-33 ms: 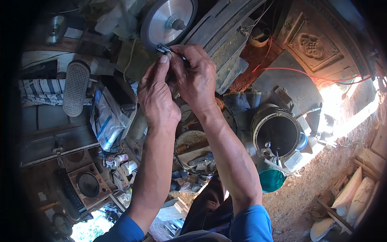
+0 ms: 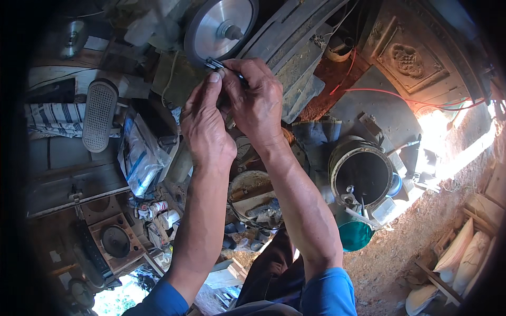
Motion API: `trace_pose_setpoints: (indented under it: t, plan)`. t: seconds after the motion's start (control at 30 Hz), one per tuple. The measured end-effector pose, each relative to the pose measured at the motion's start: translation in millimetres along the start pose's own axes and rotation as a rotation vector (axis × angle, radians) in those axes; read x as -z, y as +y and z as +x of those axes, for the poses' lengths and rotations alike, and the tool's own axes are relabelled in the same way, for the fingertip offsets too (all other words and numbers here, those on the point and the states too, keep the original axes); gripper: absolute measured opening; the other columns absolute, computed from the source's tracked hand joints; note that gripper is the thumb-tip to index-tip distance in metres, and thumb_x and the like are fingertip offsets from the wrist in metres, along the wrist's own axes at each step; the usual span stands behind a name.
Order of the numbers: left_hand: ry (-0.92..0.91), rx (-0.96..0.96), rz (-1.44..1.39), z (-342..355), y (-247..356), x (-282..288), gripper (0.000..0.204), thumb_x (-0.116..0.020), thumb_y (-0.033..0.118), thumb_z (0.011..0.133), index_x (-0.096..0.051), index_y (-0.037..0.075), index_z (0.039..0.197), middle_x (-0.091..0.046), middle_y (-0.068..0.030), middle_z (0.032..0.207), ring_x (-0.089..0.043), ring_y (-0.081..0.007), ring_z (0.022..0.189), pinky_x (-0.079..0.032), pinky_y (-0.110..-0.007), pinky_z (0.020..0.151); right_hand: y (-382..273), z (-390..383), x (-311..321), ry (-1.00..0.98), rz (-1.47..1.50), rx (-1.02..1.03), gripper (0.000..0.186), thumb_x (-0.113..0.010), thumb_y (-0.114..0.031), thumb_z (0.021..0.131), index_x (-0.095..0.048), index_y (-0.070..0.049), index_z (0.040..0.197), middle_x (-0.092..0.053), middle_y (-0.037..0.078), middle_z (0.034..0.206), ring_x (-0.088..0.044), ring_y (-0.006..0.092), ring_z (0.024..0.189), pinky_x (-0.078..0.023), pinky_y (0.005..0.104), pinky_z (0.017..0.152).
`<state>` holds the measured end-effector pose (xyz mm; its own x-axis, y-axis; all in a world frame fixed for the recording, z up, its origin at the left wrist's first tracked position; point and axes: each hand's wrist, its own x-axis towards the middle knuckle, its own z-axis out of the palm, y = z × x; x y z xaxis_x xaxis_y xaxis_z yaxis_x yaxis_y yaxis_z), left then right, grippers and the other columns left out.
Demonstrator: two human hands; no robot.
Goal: The person sharpens the edge of a small metal piece using a bench grinder, rotating and checking the piece by hand.
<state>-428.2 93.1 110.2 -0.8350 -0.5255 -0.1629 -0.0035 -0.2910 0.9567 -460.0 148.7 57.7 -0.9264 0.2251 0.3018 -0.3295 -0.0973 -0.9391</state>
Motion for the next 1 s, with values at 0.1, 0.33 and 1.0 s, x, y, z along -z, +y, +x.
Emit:
trace_pose_setpoints:
  t: [0.1, 0.33, 1.0]
  plan:
    - [0.004, 0.006, 0.003, 2.0, -2.7, 1.1, 0.027, -0.071, 0.020, 0.090, -0.067, -0.002, 0.105, -0.068, -0.0061, 0.099, -0.062, -0.0120, 0.089, -0.050, -0.026, 0.078, 0.9, 0.0, 2.2, 0.004, -0.053, 0.042, 0.015, -0.070, -0.004, 0.083, -0.068, -0.001, 0.097, -0.064, 0.013, 0.085, -0.065, 0.0261, 0.074, -0.051, 0.0335, 0.067]
    - [-0.221, -0.175, 0.232, -32.7, 0.9, 13.9, 0.023, -0.069, 0.016, 0.091, -0.069, -0.003, 0.104, -0.068, -0.0078, 0.096, -0.063, -0.0126, 0.082, -0.050, -0.026, 0.073, -22.8, -40.3, 31.6, 0.047, 0.385, -0.253, 0.017, -0.062, -0.011, 0.094, -0.065, 0.003, 0.103, -0.064, 0.005, 0.086, -0.063, 0.0146, 0.079, -0.051, 0.0283, 0.072]
    - [-0.693, -0.156, 0.398, -171.1, 78.5, 51.5, 0.014, -0.068, 0.002, 0.087, -0.070, -0.001, 0.100, -0.060, -0.0073, 0.100, -0.059, -0.0117, 0.082, -0.052, -0.022, 0.059, -131.7, -177.5, 91.0, -0.001, 1.390, -0.622, 0.029, -0.058, -0.031, 0.097, -0.060, -0.001, 0.099, -0.056, 0.004, 0.075, -0.049, 0.0116, 0.061, -0.040, 0.0240, 0.055]
